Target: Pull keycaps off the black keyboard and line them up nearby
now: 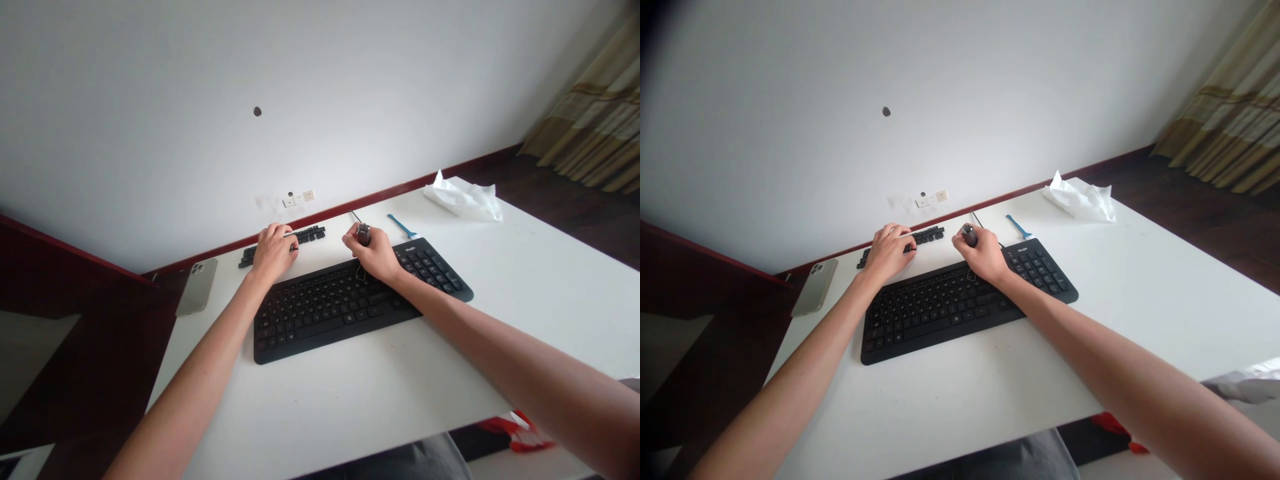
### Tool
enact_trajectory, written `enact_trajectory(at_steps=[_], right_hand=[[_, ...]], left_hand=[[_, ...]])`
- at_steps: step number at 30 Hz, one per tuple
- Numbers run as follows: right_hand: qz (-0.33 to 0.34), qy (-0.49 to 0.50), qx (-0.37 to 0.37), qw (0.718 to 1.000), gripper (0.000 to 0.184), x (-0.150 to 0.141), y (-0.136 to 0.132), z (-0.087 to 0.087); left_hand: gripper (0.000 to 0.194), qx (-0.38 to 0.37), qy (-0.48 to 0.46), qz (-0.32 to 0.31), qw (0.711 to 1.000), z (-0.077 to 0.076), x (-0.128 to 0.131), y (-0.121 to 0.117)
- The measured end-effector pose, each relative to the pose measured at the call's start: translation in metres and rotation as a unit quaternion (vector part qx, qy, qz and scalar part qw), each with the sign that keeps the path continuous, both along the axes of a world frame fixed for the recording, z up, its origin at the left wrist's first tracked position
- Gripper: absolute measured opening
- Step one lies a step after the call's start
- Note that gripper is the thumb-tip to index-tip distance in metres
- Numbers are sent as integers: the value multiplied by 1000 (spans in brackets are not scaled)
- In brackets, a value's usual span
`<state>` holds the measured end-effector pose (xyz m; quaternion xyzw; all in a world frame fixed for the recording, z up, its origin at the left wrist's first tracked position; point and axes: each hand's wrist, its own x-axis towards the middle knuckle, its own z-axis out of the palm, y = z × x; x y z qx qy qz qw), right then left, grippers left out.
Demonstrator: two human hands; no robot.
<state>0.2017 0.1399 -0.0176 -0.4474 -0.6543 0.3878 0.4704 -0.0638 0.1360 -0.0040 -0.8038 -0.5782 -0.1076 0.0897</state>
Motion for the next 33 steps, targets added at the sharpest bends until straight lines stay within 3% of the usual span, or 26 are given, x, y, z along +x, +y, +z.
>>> enact_trajectory(at_steps=[22,28,33], right_hand=[[5,-4,-1,1000,23,1,1,-1],[7,-12,3,1000,25,1,-1,3],[11,25,-18,999,36,1,0,1]], left_hand=[[8,35,-13,35,999,-6,0,-6],[31,44,-38,49,997,10,-14,-5],[21,-1,-132,33,991,24,-13,-13]])
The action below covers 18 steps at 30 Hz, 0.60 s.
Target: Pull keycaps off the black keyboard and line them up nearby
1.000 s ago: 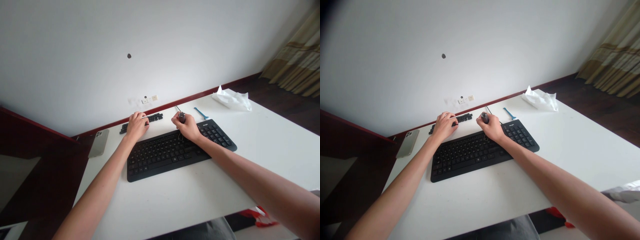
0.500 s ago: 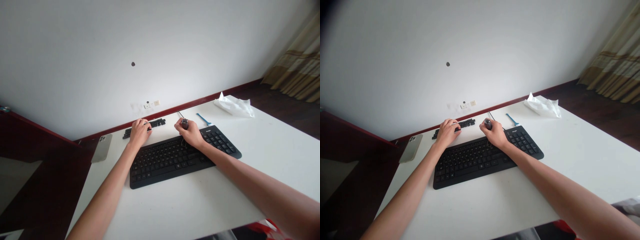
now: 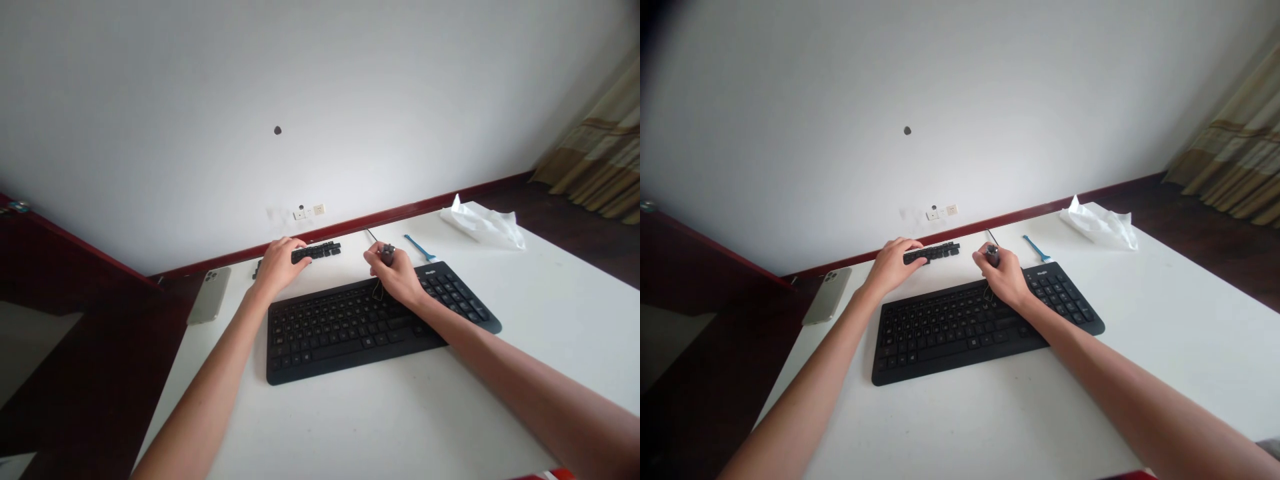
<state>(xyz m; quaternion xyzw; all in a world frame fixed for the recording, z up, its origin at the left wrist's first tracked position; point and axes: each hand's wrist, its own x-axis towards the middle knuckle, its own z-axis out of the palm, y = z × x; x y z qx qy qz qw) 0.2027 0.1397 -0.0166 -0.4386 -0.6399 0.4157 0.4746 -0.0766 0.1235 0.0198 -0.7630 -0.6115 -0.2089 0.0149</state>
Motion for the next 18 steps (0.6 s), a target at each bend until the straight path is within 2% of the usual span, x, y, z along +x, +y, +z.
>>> enact_trajectory(at_steps=[4,9,12,15,18], right_hand=[[26,136,-56,989,48,-4,0,3],[64,279,-145,947,49,-8,-4,9],[72,285,-149,944,52,-9,-8,10],[70,248,-138,956,56,-11,-11,9],[42,179,-114,976,61,-11,-14,6]], left_hand=[[22,-34,-73,-59,995,-1,40,-16],[37,-94,-171,-146,970,-2,87,-38],[35,-101,-190,-146,966,-3,93,-41],[30,-97,-197,-133,966,-5,88,-38],[23,-97,-197,-129,967,-9,81,-33]])
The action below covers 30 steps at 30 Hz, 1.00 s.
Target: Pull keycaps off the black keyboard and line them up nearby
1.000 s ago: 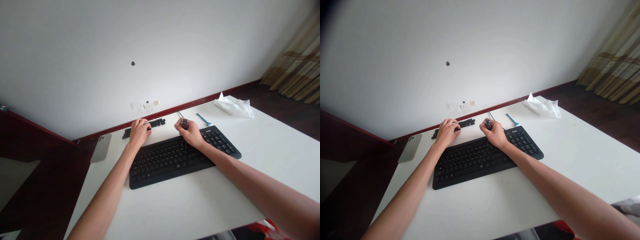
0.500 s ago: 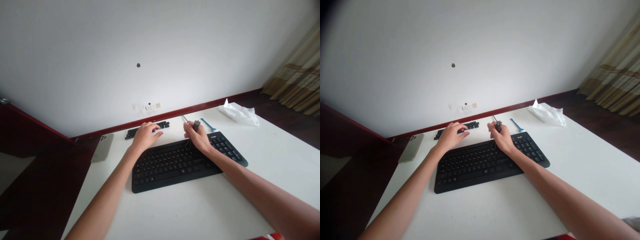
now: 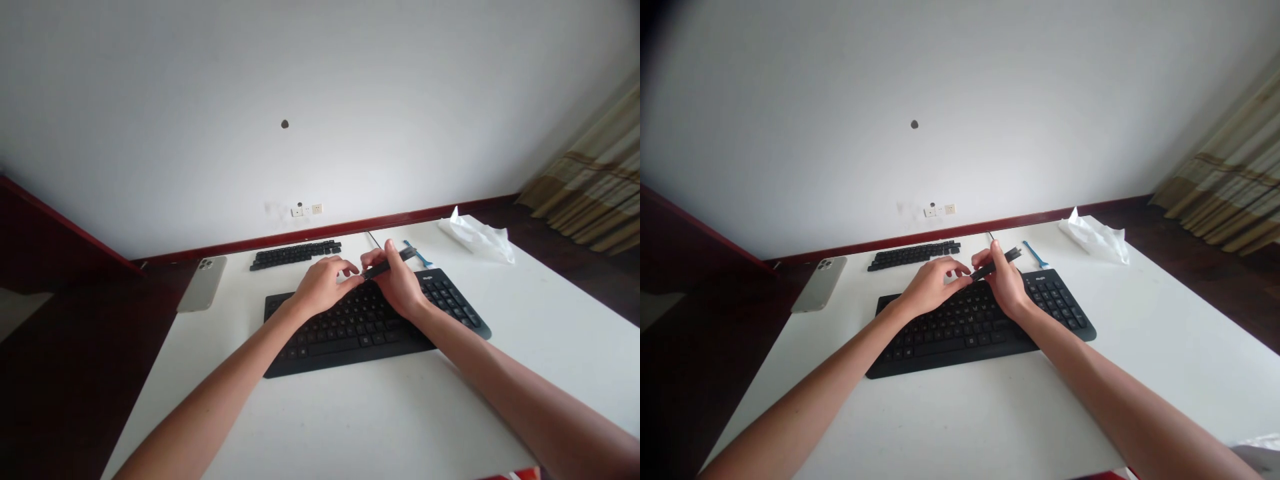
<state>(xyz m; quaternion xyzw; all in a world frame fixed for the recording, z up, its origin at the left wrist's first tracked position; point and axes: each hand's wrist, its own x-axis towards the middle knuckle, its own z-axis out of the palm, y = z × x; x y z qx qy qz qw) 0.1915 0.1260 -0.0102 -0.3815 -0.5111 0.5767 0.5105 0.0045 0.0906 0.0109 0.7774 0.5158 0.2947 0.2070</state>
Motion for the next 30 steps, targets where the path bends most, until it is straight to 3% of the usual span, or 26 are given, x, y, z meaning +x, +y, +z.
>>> enact_trajectory(at_steps=[3,6,10,14,19,22,26,30], right_hand=[[-29,-82,35,996,68,2,0,-4],[-16,-116,40,992,75,4,1,-7],[-1,-67,-8,998,82,2,4,-6],[2,-14,-46,999,76,0,3,-2],[4,0,-50,999,71,-1,0,3],[-2,-2,-29,1000,58,-1,0,5],[-48,-16,10,999,36,4,9,4],[-138,18,-8,990,32,13,26,-3]], left_hand=[[18,6,-2,-3,1000,-3,-5,5],[15,2,-15,-23,1000,-5,-9,8],[20,-4,-40,-28,999,-4,-10,9],[20,-7,-58,-36,998,-3,-10,9],[22,-11,-57,-46,997,-4,-11,9],[18,7,-37,-12,999,-7,-10,9],[46,44,4,42,998,-10,-3,3],[86,30,88,-27,995,-6,13,-14]])
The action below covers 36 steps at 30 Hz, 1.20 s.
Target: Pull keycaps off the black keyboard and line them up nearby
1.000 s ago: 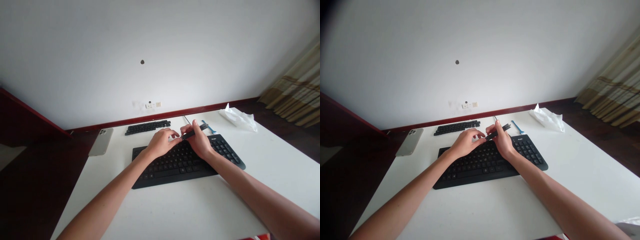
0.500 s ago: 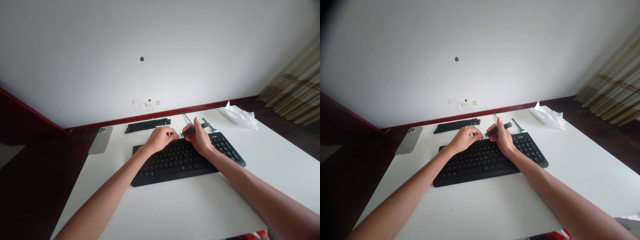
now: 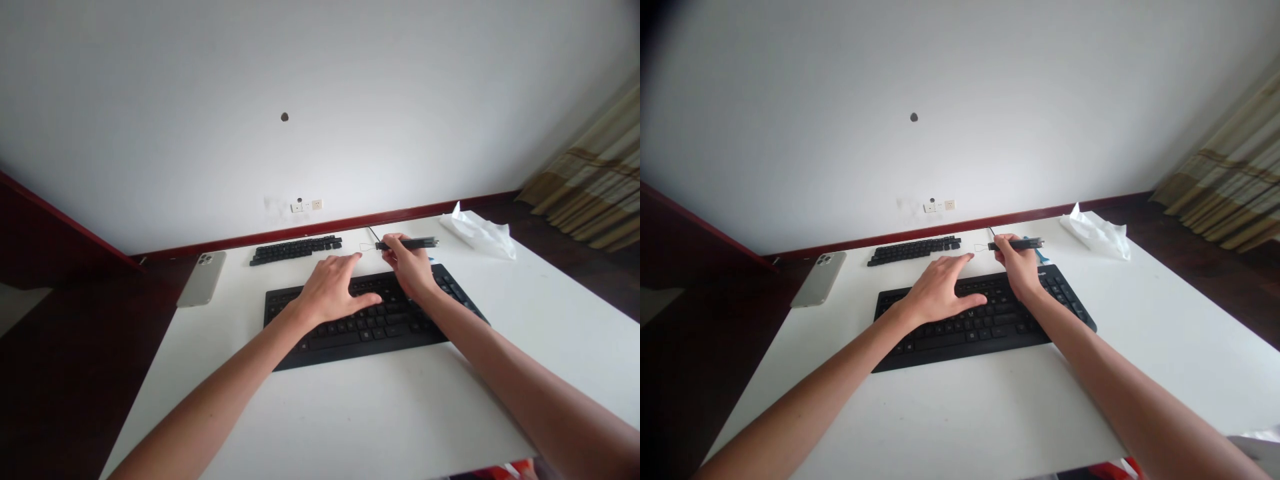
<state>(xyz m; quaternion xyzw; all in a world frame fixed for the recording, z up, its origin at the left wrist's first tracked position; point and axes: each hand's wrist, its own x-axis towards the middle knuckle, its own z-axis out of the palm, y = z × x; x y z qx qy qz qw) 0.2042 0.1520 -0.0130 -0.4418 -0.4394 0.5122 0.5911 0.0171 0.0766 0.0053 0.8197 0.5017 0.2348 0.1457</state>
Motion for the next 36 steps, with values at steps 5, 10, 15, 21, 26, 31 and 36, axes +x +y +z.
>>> enact_trajectory(at_steps=[5,10,15,21,26,31,36], right_hand=[[-55,-4,-15,998,36,9,13,-4],[-55,57,-17,997,39,9,10,4],[-46,130,-36,990,34,8,6,13],[18,145,-6,989,37,11,4,18],[38,90,18,995,28,7,0,15],[41,27,19,999,29,3,-5,13],[72,60,-18,995,26,2,-10,17]], left_hand=[[130,-71,89,-108,988,-8,19,-26],[124,-46,104,-110,987,-23,27,-34],[118,-24,115,-92,989,-21,29,-28],[118,-29,141,-79,986,-17,27,-24],[120,-38,148,-81,985,-18,25,-23],[121,-29,155,-28,987,-19,31,-30],[91,-15,156,11,988,-9,36,-44]])
